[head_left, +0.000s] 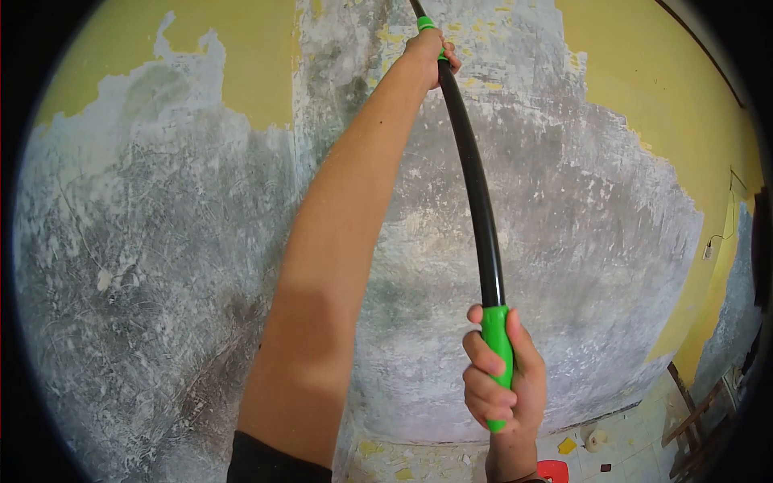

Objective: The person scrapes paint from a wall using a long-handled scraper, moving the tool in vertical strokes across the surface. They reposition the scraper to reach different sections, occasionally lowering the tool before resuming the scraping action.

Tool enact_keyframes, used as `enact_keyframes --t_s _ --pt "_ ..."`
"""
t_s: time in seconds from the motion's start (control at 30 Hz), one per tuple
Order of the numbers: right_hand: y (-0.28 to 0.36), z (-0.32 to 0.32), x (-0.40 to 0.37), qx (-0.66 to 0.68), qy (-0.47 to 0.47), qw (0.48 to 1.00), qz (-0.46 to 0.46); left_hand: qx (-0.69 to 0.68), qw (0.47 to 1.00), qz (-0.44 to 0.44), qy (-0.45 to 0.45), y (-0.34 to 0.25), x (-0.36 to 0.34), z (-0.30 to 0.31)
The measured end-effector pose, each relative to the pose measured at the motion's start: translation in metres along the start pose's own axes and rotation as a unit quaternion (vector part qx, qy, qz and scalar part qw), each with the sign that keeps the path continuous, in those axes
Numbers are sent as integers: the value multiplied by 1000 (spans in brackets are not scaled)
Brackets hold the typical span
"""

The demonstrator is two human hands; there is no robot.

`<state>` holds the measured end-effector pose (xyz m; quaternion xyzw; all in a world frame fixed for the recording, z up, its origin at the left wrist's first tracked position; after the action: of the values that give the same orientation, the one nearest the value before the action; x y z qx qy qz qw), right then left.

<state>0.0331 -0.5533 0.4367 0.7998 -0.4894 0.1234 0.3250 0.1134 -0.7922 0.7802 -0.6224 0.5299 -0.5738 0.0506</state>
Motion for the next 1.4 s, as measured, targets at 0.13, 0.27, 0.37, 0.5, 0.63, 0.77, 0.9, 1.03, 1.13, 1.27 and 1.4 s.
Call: enact_keyframes --t_s 0.13,0.27,0.37,0.5,0.63,0.77,0.9,1.03,1.13,1.27,1.4 --pt "9 4 4 12 17 1000 2 17 1000 -10 8 -4 2 -6" --pt "-6 -13 -26 -1 -9 1000 -1 16 1000 3 25 6 -28 -13" --pt "-14 -14 -35 -7 -9 1000 -9 -2 1000 9 14 11 -37 -11" --pt "-12 -3 -28 -10 -13 1000 1 -2 1000 6 1 13 -33 -10" --pt "-9 4 -22 -32 -26 999 7 2 1000 1 1 15 -26 -5" --pt "-5 0 -11 -56 -26 998 19 -16 1000 9 -1 7 -11 -5" --pt "6 -8 8 -115 -48 992 33 -21 1000 -2 11 -3 24 4" --pt "12 -8 9 -87 1 996 8 -16 1000 -9 12 -9 13 -3" --pt "0 4 -23 -80 -31 996 -19 -22 1000 14 9 15 -20 4" --pt "-28 28 -67 -68 0 994 -81 69 997 22 -3 44 -75 16" --pt "-56 74 -107 -105 -36 981 -158 208 976 57 -15 87 -149 45"
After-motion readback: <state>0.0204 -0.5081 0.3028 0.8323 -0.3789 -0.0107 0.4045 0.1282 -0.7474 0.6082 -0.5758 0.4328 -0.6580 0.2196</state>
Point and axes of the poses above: each hand's wrist, its own x-axis towards the middle knuckle, its own z-axis out of the back of the hand, y = z × x, the point moved 6 cm from there along x, towards the middle knuckle, and after that the axes turned 6 degrees about y, right-handed, at the moved point
